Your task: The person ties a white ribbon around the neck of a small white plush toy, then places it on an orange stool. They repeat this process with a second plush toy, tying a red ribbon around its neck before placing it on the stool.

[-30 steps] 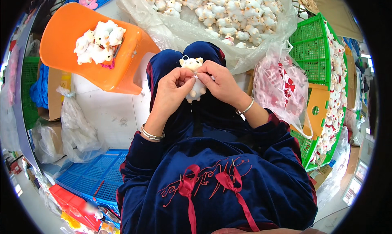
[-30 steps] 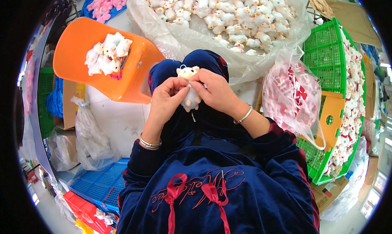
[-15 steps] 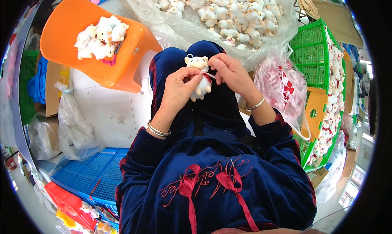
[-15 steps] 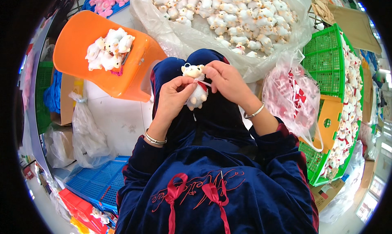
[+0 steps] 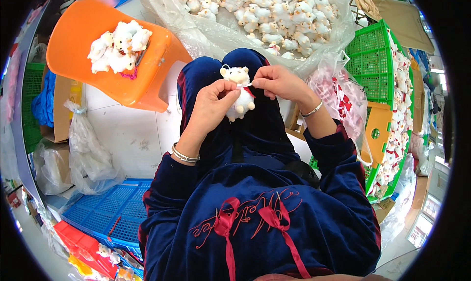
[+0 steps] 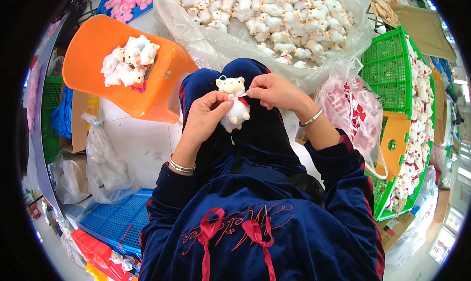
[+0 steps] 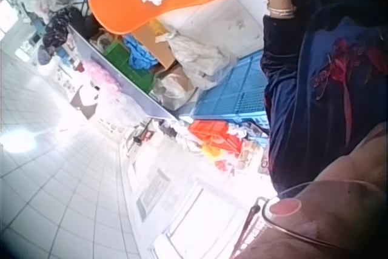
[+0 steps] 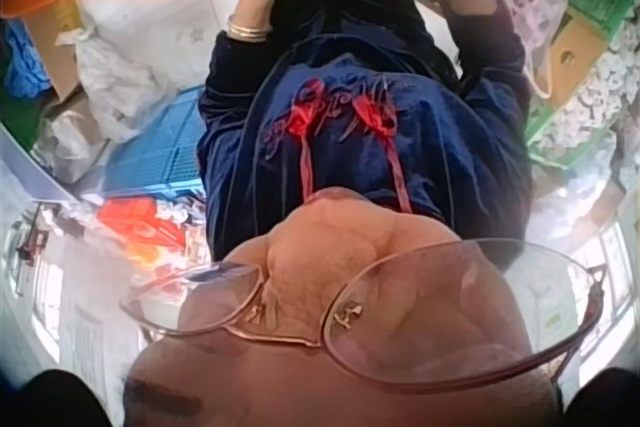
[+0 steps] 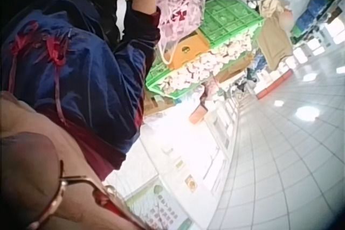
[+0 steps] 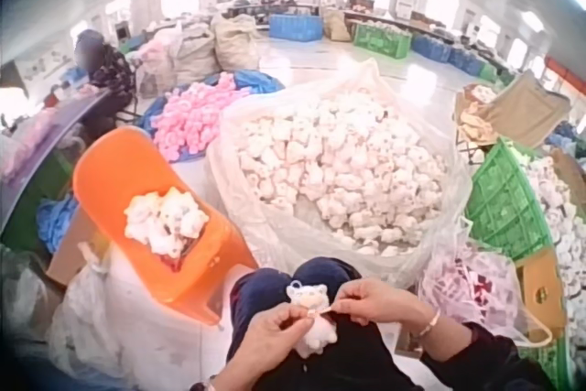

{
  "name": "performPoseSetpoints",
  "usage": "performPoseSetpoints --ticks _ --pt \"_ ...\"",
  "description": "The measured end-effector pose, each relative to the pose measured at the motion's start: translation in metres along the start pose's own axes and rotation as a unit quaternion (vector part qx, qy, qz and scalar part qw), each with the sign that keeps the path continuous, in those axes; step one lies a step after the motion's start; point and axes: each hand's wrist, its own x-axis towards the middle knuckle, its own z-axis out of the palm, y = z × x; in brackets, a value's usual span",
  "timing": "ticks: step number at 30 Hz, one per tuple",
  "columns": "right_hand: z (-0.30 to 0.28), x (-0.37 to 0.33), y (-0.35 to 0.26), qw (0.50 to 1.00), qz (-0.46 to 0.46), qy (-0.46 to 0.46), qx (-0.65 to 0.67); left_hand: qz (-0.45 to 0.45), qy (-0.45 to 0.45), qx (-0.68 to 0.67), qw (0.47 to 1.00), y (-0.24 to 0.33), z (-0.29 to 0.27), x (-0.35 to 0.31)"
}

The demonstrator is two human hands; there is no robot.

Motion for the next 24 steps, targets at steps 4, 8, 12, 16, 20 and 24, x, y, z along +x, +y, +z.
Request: performPoseSetpoints --ticks 4,8,12,16,20,24 --pt "-0.007 -0.009 -0.001 0.998 -0.011 -0.034 0.055 -0.007 -0.027 0.023 0.999 -0.001 -0.004 0.001" --pt "-0.006 -0.016 -0.003 0.99 -0.059 -0.088 0.093 -0.01 -0.037 0.059 0.998 0.008 -0.002 0.001" --pt "0.003 -0.008 0.0 0.986 -0.08 -0.036 0.139 -0.004 -0.053 0.065 0.996 0.009 -0.005 0.005" --pt "0.02 -0.006 -0.003 0.982 -0.13 0.019 0.135 0.015 -0.062 0.093 0.994 0.011 -0.007 0.006" --pt "0.032 -0.01 -0.011 0.982 -0.17 0.071 0.032 0.029 -0.068 0.116 0.991 0.012 -0.007 0.007" --pt "0.029 -0.01 -0.016 0.947 -0.231 0.141 -0.173 0.038 -0.078 0.139 0.986 0.011 -0.006 0.011"
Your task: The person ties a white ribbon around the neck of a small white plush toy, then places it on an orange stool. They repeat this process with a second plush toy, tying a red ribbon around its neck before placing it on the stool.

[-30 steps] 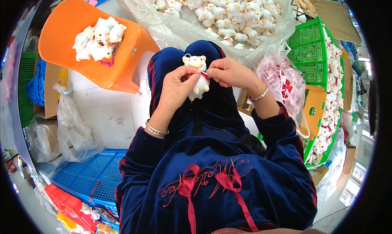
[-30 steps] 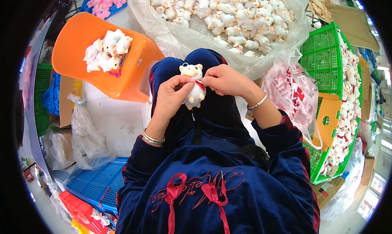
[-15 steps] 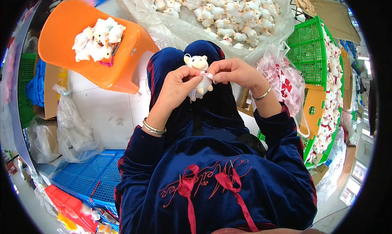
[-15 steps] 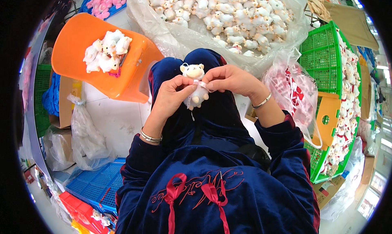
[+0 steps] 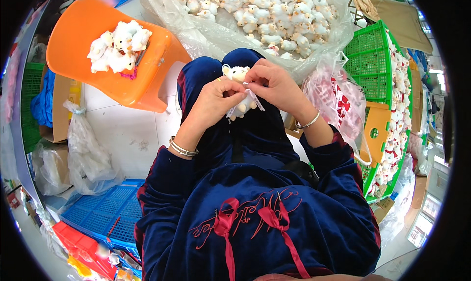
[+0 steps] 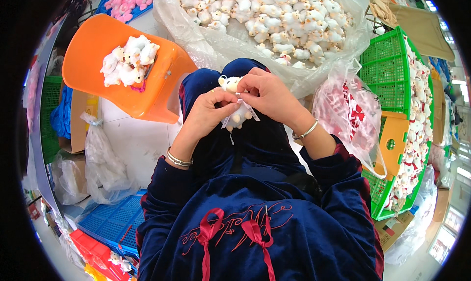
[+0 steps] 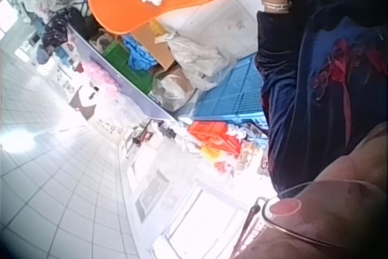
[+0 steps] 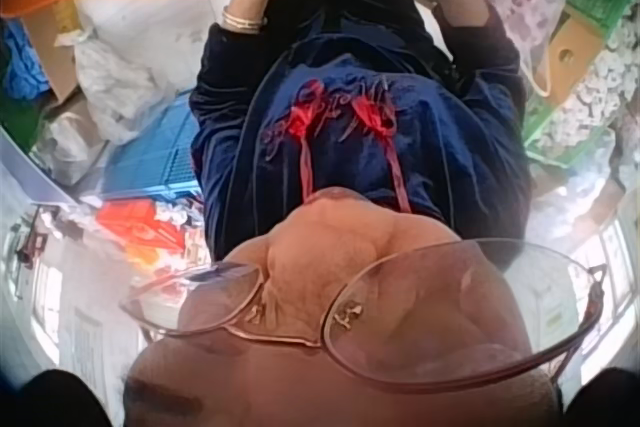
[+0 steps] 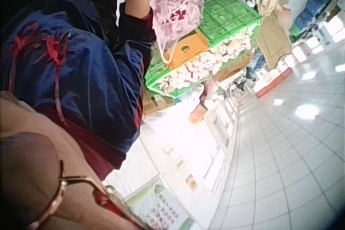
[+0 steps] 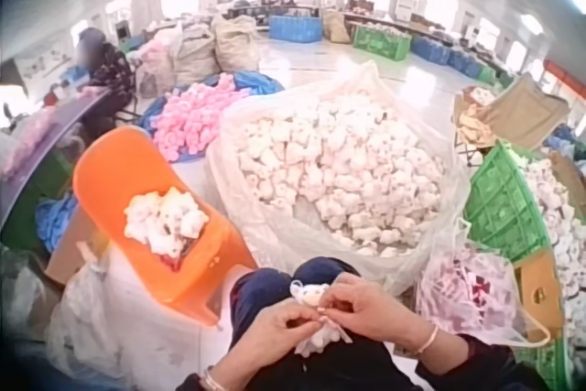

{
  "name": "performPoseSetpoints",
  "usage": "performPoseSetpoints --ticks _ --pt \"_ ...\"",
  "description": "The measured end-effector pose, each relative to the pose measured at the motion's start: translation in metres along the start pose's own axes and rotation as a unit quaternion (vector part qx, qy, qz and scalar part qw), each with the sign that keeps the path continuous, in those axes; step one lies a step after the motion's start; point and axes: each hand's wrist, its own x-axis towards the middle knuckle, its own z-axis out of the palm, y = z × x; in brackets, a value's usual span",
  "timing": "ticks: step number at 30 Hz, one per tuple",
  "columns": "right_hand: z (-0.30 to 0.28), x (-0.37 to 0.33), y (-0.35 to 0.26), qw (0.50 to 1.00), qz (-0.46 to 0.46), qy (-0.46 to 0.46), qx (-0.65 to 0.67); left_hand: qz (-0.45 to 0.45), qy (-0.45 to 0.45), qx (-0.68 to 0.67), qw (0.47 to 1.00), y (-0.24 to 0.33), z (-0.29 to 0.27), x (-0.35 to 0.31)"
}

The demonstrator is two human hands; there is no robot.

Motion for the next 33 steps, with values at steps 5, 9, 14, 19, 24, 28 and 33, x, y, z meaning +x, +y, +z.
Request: performPoseSetpoints --ticks 5,9,14,19,24,28,33 --pt "-0.006 0.007 -0.022 0.995 0.088 -0.017 -0.031 -0.016 -0.002 0.029 0.999 0.011 0.003 0.002" --pt "-0.001 0.008 -0.032 0.99 0.07 -0.017 -0.121 -0.012 0.001 0.067 0.998 0.02 0.005 0.003" --pt "0.01 0.001 -0.027 0.985 -0.02 0.004 -0.17 -0.042 0.003 0.097 0.994 0.026 0.004 0.005" --pt "-0.002 -0.005 0.005 0.995 -0.086 -0.058 -0.013 -0.045 -0.028 0.034 0.998 0.02 -0.005 0.009" --pt "-0.009 -0.001 0.006 0.987 -0.131 -0.089 -0.004 -0.062 -0.077 0.009 0.995 0.013 -0.014 0.014" --pt "-0.009 0.001 0.002 0.993 -0.068 -0.095 -0.027 -0.074 -0.084 -0.003 0.994 0.018 -0.014 0.012" --pt "-0.001 0.0 -0.017 0.996 0.031 -0.07 -0.046 -0.063 -0.072 -0.012 0.995 0.011 -0.013 0.011"
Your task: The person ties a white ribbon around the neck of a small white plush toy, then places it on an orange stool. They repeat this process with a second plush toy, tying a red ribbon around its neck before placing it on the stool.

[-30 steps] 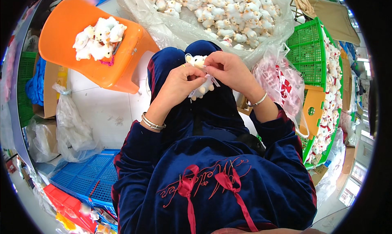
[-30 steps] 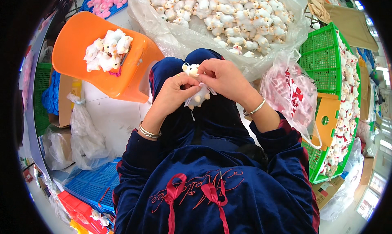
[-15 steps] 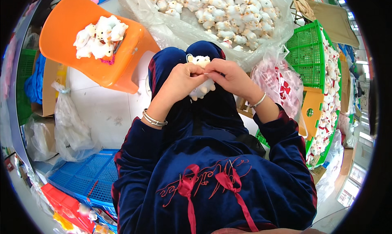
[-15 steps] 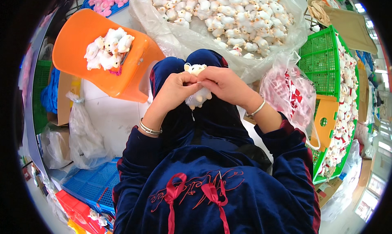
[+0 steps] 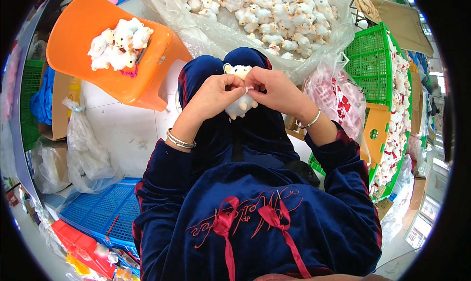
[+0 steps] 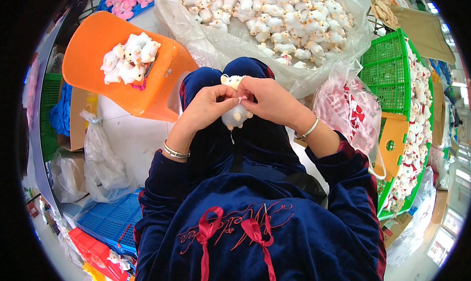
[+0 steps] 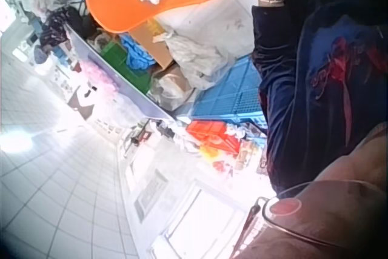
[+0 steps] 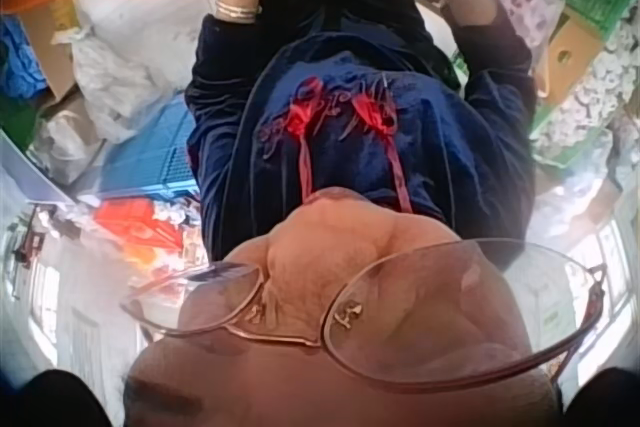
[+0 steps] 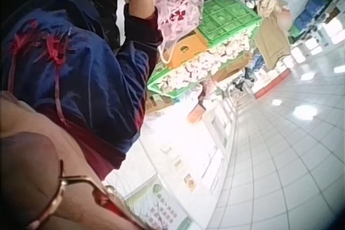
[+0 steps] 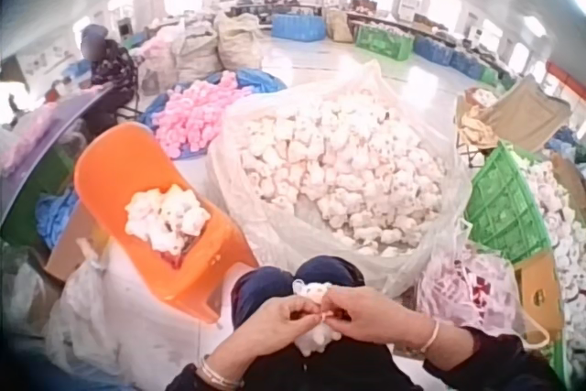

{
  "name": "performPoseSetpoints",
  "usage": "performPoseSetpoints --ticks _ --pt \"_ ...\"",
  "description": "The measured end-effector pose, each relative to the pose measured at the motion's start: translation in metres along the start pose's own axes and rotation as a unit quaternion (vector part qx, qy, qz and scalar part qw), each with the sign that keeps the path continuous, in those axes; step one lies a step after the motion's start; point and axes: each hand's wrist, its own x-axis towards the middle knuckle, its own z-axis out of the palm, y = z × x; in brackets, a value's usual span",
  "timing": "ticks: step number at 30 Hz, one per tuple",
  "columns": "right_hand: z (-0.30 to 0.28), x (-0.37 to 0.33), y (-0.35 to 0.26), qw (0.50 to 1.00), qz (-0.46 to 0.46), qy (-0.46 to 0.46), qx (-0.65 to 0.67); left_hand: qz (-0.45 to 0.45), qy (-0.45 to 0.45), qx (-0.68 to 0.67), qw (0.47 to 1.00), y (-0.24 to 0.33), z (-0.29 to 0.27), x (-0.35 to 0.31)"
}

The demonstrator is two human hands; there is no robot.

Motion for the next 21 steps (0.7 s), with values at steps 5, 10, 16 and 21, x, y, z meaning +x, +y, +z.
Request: performPoseSetpoints --ticks 5,10,16,21 --pt "0.006 0.001 0.007 0.996 -0.072 0.026 -0.052 0.01 0.004 0.01 1.0 0.001 0.0 0.0" --pt "-0.003 -0.001 0.006 0.998 -0.019 -0.026 0.045 -0.005 0.004 -0.024 1.0 -0.002 0.001 0.0" --pt "-0.005 0.004 0.006 0.999 0.004 -0.033 0.044 0.01 0.008 -0.014 1.0 -0.001 0.001 -0.001" --pt "0.007 0.001 -0.006 0.999 -0.013 0.035 -0.007 0.017 0.015 -0.015 1.0 -0.007 0.002 0.0"
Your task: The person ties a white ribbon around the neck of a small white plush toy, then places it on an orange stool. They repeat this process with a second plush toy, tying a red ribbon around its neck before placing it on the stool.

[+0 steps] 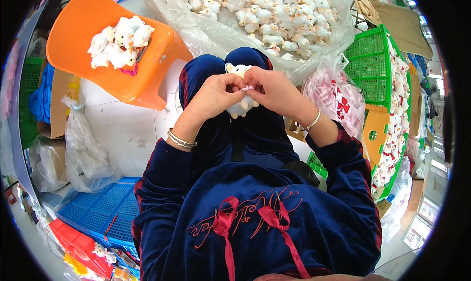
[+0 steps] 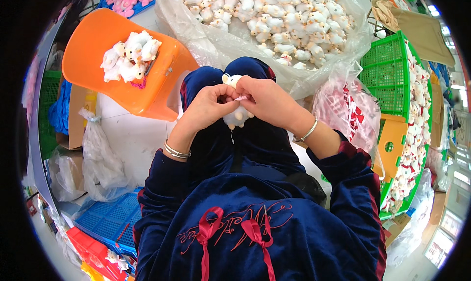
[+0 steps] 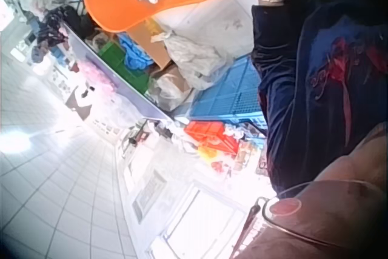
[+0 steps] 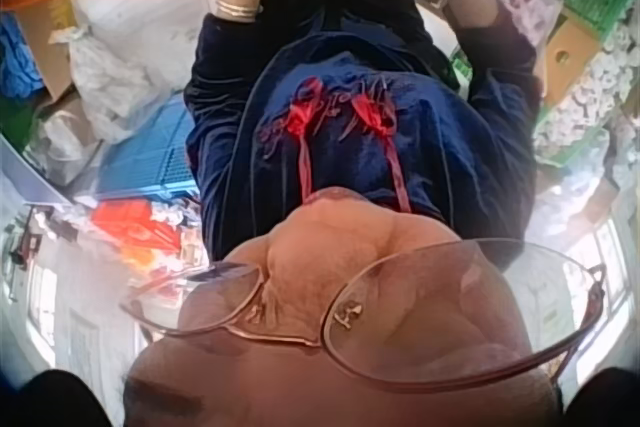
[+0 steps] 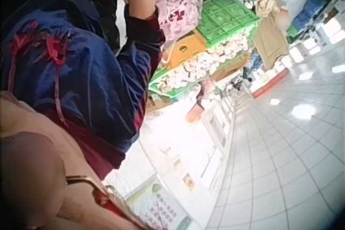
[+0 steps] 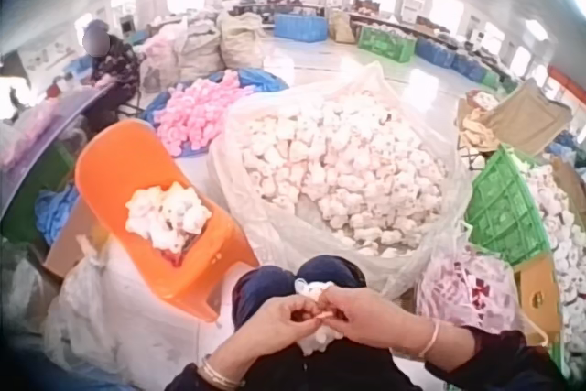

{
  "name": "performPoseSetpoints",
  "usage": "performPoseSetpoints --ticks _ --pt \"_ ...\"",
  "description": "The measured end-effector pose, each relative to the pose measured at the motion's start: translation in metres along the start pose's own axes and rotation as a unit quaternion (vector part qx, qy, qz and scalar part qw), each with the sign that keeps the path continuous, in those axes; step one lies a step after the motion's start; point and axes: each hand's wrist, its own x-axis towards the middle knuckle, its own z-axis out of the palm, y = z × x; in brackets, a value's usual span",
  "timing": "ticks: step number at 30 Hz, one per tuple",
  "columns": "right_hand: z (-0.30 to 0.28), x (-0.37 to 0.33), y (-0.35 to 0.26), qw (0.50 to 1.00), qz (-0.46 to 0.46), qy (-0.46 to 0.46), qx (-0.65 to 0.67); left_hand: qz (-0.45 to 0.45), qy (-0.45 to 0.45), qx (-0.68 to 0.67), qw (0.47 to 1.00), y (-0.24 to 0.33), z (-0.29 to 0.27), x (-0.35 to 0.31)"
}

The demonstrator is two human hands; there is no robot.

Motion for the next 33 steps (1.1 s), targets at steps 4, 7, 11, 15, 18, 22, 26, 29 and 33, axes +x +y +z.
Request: performPoseSetpoints --ticks 4,7,11,15,18,22,26,29,33 --pt "0.009 -0.002 0.004 0.995 -0.024 0.04 -0.087 0.007 0.023 0.019 1.0 0.001 0.002 -0.002" --pt "0.023 -0.009 0.016 0.99 -0.051 0.099 -0.084 0.017 0.033 -0.013 0.999 -0.005 0.003 0.0" --pt "0.042 -0.016 0.032 0.979 -0.096 0.182 -0.007 0.033 0.045 0.01 0.998 -0.005 0.001 -0.002" --pt "0.048 -0.017 0.047 0.956 -0.173 0.237 -0.024 0.018 0.059 0.018 0.998 -0.006 0.004 -0.004" --pt "0.049 -0.014 0.054 0.948 -0.207 0.242 -0.031 0.011 0.07 0.018 0.997 -0.002 0.007 -0.006" --pt "0.048 -0.014 0.057 0.946 -0.22 0.236 -0.043 0.001 0.058 -0.021 0.998 0.0 0.008 -0.008" --pt "0.045 -0.015 0.054 0.954 -0.206 0.216 -0.031 0.006 0.066 -0.003 0.998 -0.002 0.009 -0.007" --pt "0.041 -0.021 0.04 0.973 -0.13 0.185 0.038 0.007 0.079 0.0 0.997 -0.005 0.01 -0.009" --pt "0.036 -0.023 0.041 0.98 -0.08 0.154 0.092 0.008 0.092 -0.002 0.996 -0.002 0.012 -0.01"
